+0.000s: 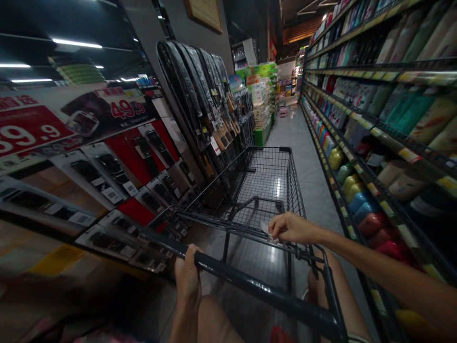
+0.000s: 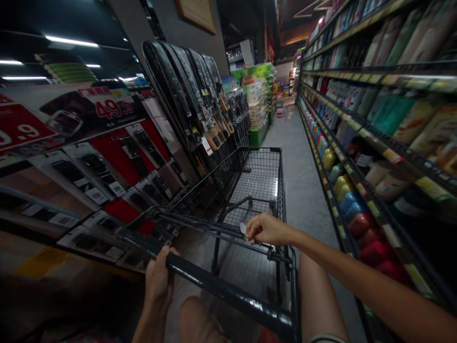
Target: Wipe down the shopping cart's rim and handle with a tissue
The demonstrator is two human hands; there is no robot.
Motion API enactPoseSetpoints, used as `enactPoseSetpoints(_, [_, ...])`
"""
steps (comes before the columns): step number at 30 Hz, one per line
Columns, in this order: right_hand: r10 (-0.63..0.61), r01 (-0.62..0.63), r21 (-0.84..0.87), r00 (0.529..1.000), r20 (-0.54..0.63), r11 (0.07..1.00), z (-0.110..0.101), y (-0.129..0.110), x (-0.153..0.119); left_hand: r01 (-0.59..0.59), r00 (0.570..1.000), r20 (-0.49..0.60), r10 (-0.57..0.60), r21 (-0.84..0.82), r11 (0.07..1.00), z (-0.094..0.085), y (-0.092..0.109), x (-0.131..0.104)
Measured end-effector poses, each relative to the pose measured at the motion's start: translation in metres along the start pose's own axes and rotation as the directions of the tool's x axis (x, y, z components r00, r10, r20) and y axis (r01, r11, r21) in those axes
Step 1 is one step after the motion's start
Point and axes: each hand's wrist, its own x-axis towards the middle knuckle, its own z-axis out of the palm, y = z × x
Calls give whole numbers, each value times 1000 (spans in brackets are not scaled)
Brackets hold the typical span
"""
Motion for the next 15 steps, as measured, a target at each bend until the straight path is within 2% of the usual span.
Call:
enactPoseSetpoints(7, [-60,62,-46,998,37,997,14,0,17,38,998,-43,-38,5,999,-12,7,24])
enactPoseSetpoints(15, [-118,125,-41,984,135,991,46,0,44,96,994,-54,-91,99,991,-43,21,44])
